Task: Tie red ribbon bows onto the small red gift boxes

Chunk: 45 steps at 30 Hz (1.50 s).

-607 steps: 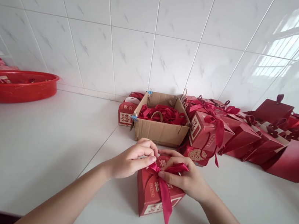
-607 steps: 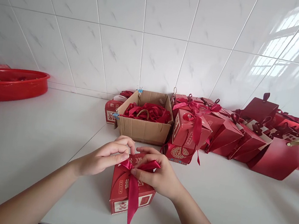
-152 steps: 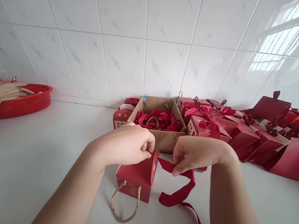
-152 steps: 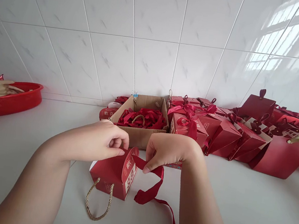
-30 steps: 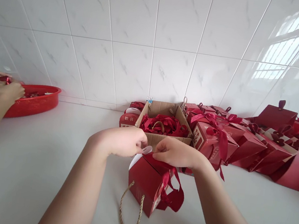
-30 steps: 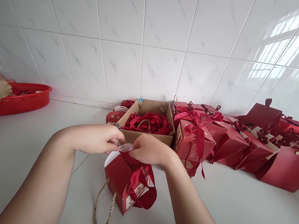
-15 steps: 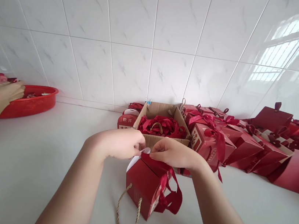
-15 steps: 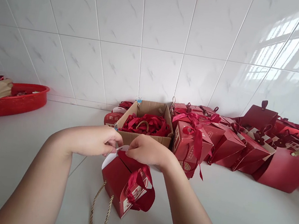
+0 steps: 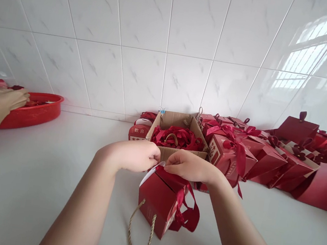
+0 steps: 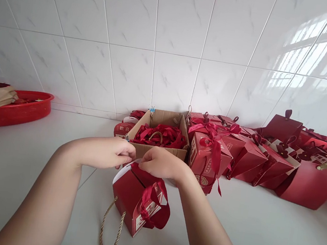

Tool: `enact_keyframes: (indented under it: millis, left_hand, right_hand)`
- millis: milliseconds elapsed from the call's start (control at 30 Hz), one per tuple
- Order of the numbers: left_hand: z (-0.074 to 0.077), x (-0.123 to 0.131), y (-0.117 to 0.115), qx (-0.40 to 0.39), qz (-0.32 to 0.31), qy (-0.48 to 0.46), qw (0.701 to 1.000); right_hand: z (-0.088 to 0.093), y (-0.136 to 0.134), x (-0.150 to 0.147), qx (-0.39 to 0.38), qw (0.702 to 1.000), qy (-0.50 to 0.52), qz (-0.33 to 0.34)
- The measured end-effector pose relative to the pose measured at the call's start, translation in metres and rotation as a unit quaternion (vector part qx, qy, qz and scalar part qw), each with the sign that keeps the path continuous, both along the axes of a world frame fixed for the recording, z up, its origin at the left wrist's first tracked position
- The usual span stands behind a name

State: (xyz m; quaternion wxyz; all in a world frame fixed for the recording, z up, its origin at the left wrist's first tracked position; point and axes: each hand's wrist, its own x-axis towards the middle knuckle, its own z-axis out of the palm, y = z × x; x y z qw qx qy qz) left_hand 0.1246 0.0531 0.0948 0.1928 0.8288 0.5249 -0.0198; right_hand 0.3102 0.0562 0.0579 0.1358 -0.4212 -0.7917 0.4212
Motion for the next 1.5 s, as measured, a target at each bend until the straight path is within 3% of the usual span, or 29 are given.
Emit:
enact_keyframes:
  millis: [433,600,700,800,900,967,1100,1167,1300,1400,1500]
  left_hand:
    - [-0.001,0.002,0.005,-0.023,0.023,0.041,0.999]
    - [0.004,-0.001,0.001,0.056,0.058,-0.033,0.996]
    - [0.010,-0.004,-0.003,0.089,0.064,-0.186,0.976]
    - [0.017,-0.006,-0.008,0.022,0.018,-0.410,0.912]
    - [0.024,-0.009,-0.013,-0.038,-0.032,-0.605,0.795]
    - [0.030,-0.011,-0.015,-0.035,-0.025,-0.696,0.717]
    - [0.039,-0.014,-0.018,-0.037,0.000,-0.817,0.576]
    - [0.041,-0.015,-0.018,-0.064,-0.005,-0.850,0.522]
    - [0.041,-0.014,-0.017,-0.085,-0.017,-0.878,0.470]
    - [0.040,-0.014,-0.015,-0.092,-0.014,-0.881,0.464]
    - [0.040,-0.014,-0.015,-0.073,-0.007,-0.875,0.478]
  right_hand:
    - [-0.005,0.003,0.000,0.058,0.998,-0.018,0.019]
    - [-0.004,0.002,0.002,0.068,0.997,-0.036,0.016]
    - [0.002,-0.002,0.005,0.079,0.997,-0.013,0.001]
    - [0.008,-0.007,0.011,0.101,0.995,-0.003,-0.028]
    - [0.013,-0.012,0.022,0.127,0.989,-0.048,-0.058]
    - [0.015,-0.015,0.032,0.126,0.985,-0.096,-0.065]
    - [0.021,-0.024,0.046,0.078,0.989,-0.129,0.007]
    - [0.024,-0.029,0.045,0.057,0.990,-0.110,0.060]
    - [0.022,-0.032,0.031,0.061,0.987,-0.094,0.114]
    - [0.014,-0.026,0.023,0.123,0.979,-0.149,0.067]
    - [0.005,-0.017,0.022,0.147,0.974,-0.173,0.012]
